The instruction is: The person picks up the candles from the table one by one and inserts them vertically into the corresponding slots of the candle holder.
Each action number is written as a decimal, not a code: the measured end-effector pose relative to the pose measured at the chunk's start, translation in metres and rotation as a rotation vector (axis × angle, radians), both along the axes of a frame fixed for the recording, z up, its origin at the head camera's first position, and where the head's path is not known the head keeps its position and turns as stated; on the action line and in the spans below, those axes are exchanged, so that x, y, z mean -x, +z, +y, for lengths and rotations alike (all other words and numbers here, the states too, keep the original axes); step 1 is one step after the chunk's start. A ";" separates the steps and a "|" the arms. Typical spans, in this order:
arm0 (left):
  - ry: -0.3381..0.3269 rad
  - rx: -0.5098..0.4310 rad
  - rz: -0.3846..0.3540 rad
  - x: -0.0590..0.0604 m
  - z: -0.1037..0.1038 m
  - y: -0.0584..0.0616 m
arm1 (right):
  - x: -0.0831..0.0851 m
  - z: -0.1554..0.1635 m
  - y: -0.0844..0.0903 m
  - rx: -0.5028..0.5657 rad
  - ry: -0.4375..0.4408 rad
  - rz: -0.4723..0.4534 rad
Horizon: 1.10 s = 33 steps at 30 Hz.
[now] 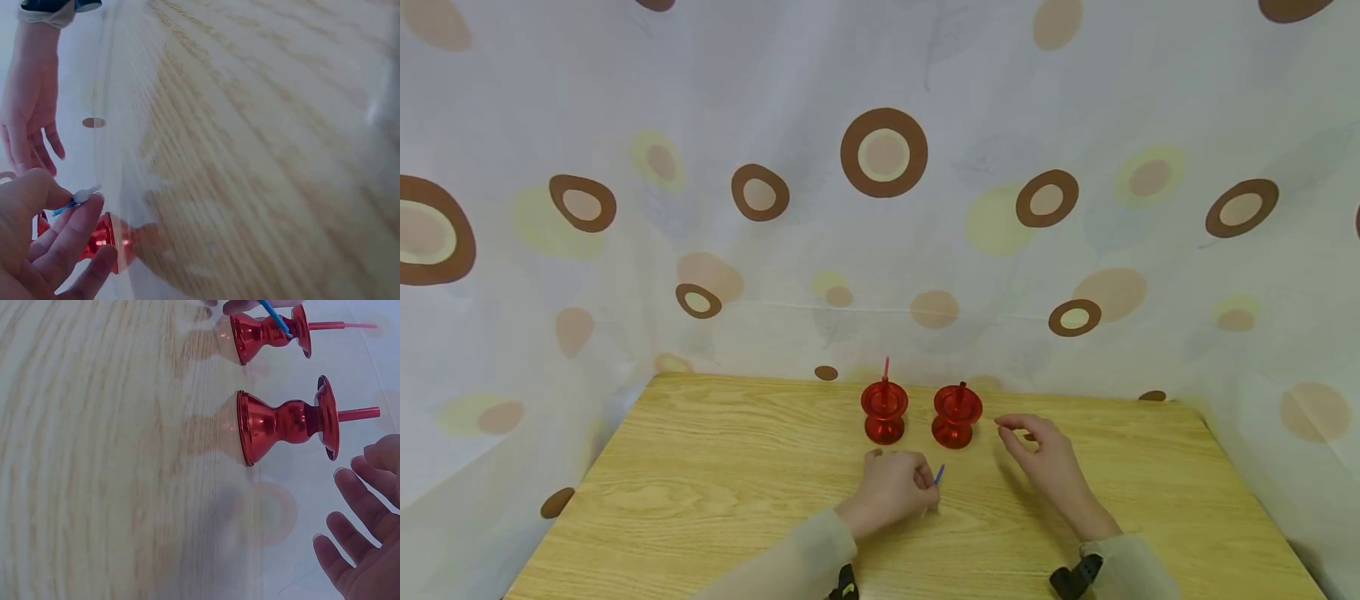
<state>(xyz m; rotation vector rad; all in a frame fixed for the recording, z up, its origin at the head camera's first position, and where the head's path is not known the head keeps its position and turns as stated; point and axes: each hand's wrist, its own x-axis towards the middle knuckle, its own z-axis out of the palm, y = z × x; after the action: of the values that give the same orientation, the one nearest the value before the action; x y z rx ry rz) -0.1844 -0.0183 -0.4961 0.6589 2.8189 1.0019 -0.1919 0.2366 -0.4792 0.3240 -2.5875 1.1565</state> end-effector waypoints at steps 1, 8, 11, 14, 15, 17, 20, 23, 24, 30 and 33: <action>-0.013 -0.025 -0.001 0.001 -0.001 -0.001 | 0.001 0.000 0.000 0.001 -0.001 -0.001; -0.088 -0.196 -0.027 0.003 -0.003 -0.002 | 0.011 0.000 -0.003 0.015 0.002 -0.015; -0.103 -0.260 -0.063 0.004 -0.003 -0.001 | 0.015 -0.001 -0.004 0.029 0.007 -0.011; -0.114 -0.321 -0.091 0.004 -0.002 0.001 | 0.019 -0.005 -0.003 0.050 0.015 -0.002; -0.119 -0.339 -0.099 0.004 -0.002 0.001 | 0.020 -0.007 -0.003 0.056 0.018 0.000; -0.127 -0.381 -0.114 0.004 -0.002 0.002 | 0.023 -0.010 -0.002 0.069 0.024 -0.001; -0.142 -0.434 -0.125 0.004 -0.001 0.003 | 0.027 -0.014 -0.002 0.078 0.034 -0.022; -0.152 -0.481 -0.141 0.004 -0.001 0.005 | 0.031 -0.017 -0.002 0.070 0.046 -0.054; -0.154 -0.493 -0.142 0.005 0.000 0.006 | 0.032 -0.017 -0.002 0.062 0.050 -0.060; -0.166 -0.529 -0.100 0.011 0.001 0.006 | 0.038 -0.017 -0.006 0.056 0.084 -0.098; -0.170 -0.559 -0.076 0.015 0.001 0.007 | 0.040 -0.017 -0.008 0.063 0.102 -0.109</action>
<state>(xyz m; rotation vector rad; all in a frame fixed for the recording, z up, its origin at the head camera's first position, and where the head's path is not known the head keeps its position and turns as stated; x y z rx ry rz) -0.1993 -0.0168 -0.4895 0.8618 2.3599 1.7494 -0.2315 0.2200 -0.4870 0.3933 -2.6487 1.3223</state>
